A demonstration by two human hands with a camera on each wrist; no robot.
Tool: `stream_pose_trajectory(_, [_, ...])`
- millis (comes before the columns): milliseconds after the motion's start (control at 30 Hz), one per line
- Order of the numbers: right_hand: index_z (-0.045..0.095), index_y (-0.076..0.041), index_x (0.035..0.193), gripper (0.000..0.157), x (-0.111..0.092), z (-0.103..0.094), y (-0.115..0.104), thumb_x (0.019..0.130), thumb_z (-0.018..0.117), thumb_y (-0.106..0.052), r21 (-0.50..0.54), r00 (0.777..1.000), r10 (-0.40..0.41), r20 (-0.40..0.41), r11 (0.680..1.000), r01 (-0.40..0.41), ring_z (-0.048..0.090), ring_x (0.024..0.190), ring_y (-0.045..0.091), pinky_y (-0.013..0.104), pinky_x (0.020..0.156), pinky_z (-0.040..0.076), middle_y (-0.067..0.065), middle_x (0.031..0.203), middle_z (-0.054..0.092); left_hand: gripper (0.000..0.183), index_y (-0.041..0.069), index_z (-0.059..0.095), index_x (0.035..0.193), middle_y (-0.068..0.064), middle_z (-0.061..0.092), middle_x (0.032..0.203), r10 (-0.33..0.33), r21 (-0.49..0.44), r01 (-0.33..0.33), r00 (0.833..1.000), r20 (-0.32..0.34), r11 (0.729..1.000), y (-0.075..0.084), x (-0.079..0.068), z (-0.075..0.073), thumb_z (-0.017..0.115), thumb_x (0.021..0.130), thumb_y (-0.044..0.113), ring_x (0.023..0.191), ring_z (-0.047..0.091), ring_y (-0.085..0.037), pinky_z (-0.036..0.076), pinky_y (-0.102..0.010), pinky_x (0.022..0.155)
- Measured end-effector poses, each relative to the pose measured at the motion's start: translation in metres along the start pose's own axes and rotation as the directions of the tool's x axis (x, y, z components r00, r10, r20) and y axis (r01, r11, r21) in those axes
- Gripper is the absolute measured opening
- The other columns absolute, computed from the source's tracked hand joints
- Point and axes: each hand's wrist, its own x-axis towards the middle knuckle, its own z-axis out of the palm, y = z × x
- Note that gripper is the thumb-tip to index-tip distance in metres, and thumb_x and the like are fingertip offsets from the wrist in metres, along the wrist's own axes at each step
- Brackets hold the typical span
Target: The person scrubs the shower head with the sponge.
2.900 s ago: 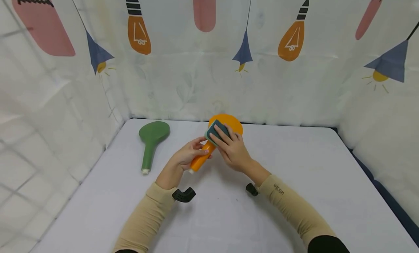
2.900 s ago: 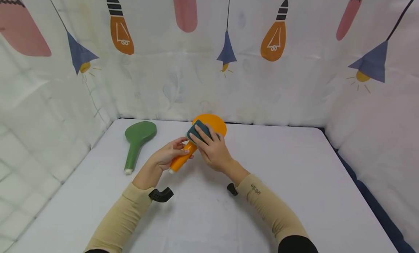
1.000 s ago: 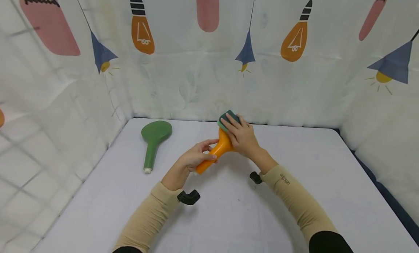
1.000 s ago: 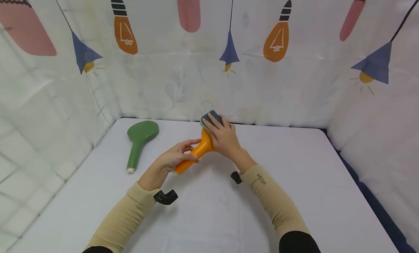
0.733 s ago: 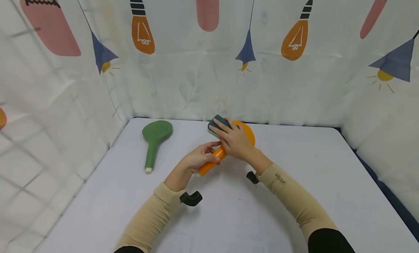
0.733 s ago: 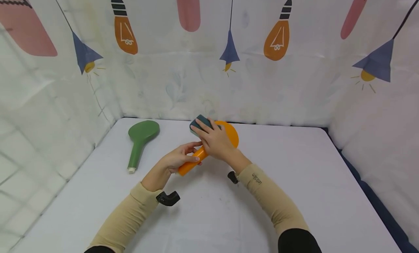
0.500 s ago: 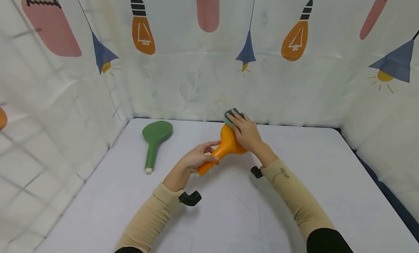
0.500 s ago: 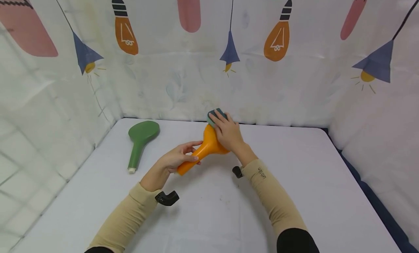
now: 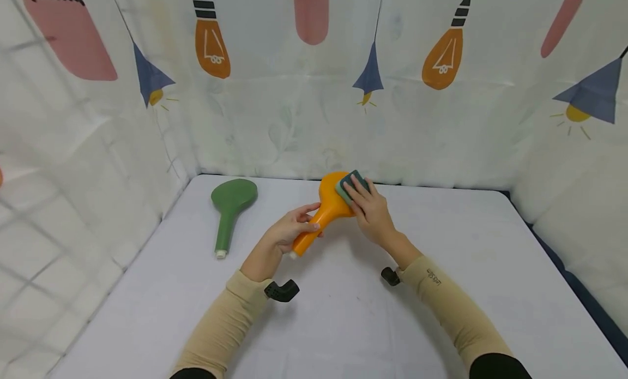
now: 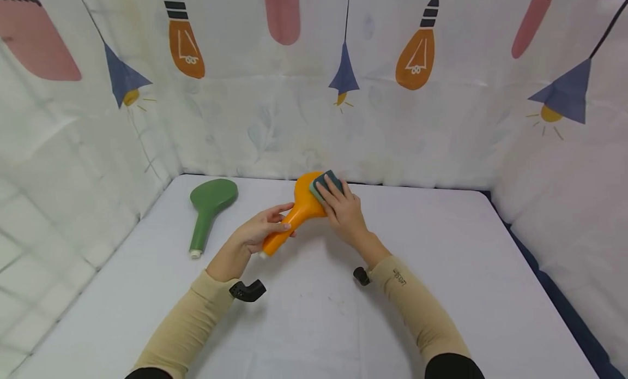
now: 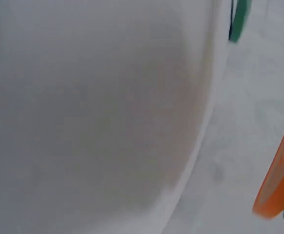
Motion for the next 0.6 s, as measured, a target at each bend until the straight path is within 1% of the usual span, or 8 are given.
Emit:
stream_pose_trajectory(67, [0.058,-0.003,0.144,0.041,-0.002,0.004,-0.011,0.103,0.057,-0.008,-0.027,0.993,-0.120,-0.004,0.992,0.120,0.038,0.140,0.053,0.069,0.098,0.041,0.021,0.152,0.048,0.064,0.006,0.031,0.161,-0.009,0.055,0.109,0.003,-0.009,-0.003,1.000,-0.017,1.000,0.000,0.001,-0.001,0.056,0.102,-0.002,0.090,0.068,-0.022,0.050,-0.027,0.078])
stream_pose_trajectory(133, [0.058,-0.007,0.144,0.038,-0.004,0.007,-0.019,0.106,0.054,-0.015,-0.058,0.980,-0.200,0.008,0.978,0.200,0.038,0.139,0.053,0.067,0.092,0.043,0.018,0.153,0.048,0.064,0.005,0.029,0.161,-0.011,0.056,0.112,0.015,-0.022,-0.015,1.000,-0.014,1.000,0.001,0.001,-0.002,0.055,0.103,-0.002,0.091,0.067,-0.021,0.050,-0.028,0.080])
stream_pose_trajectory(233, [0.057,-0.012,0.145,0.038,-0.003,0.006,-0.024,0.111,0.046,-0.025,-0.081,0.962,-0.272,0.028,0.959,0.273,0.038,0.140,0.051,0.065,0.089,0.043,0.015,0.154,0.047,0.065,0.006,0.028,0.162,-0.012,0.057,0.118,0.030,-0.042,-0.030,0.999,-0.012,0.999,0.003,0.001,-0.003,0.054,0.103,-0.002,0.091,0.067,-0.020,0.051,-0.032,0.087])
stream_pose_trajectory(333, [0.055,-0.013,0.145,0.040,-0.001,0.004,-0.016,0.113,0.039,-0.030,-0.101,0.954,-0.299,0.035,0.948,0.301,0.036,0.142,0.050,0.066,0.092,0.042,0.013,0.155,0.047,0.065,0.006,0.027,0.162,-0.016,0.056,0.124,0.037,-0.063,-0.038,0.999,-0.015,0.997,0.004,0.000,-0.004,0.053,0.103,-0.002,0.092,0.067,-0.020,0.050,-0.038,0.096])
stream_pose_trajectory(400, [0.056,-0.010,0.145,0.040,-0.002,0.002,-0.006,0.112,0.041,-0.028,-0.096,0.958,-0.287,0.021,0.953,0.287,0.035,0.142,0.050,0.068,0.093,0.041,0.015,0.155,0.047,0.065,0.007,0.028,0.162,-0.018,0.055,0.130,0.032,-0.074,-0.033,0.999,-0.018,0.997,0.005,-0.001,-0.005,0.053,0.103,-0.002,0.094,0.067,-0.022,0.048,-0.041,0.101])
stream_pose_trajectory(433, [0.056,-0.008,0.144,0.040,-0.002,0.001,-0.001,0.112,0.042,-0.026,-0.088,0.964,-0.264,0.010,0.960,0.264,0.035,0.142,0.051,0.069,0.094,0.041,0.017,0.154,0.047,0.065,0.007,0.028,0.162,-0.019,0.055,0.132,0.029,-0.076,-0.030,0.999,-0.019,0.997,0.005,-0.002,-0.005,0.053,0.103,-0.002,0.094,0.067,-0.023,0.048,-0.041,0.101])
stream_pose_trajectory(533, [0.055,0.000,0.145,0.039,-0.002,-0.002,0.013,0.108,0.048,-0.012,-0.019,0.986,-0.153,-0.062,0.988,0.152,0.035,0.142,0.053,0.070,0.102,0.037,0.023,0.153,0.046,0.065,0.008,0.027,0.162,-0.021,0.052,0.136,0.013,-0.090,-0.015,1.000,-0.023,0.996,0.006,-0.004,-0.007,0.053,0.103,-0.002,0.094,0.068,-0.022,0.051,-0.036,0.097])
stream_pose_trajectory(600, [0.053,0.005,0.144,0.041,-0.002,-0.005,0.018,0.104,0.050,-0.003,0.046,0.992,-0.059,-0.110,0.997,0.064,0.034,0.142,0.053,0.069,0.108,0.033,0.026,0.152,0.045,0.065,0.008,0.027,0.162,-0.021,0.051,0.138,0.008,-0.107,-0.010,1.000,-0.019,0.994,0.006,-0.006,-0.008,0.052,0.104,-0.003,0.092,0.068,-0.021,0.053,-0.031,0.092])
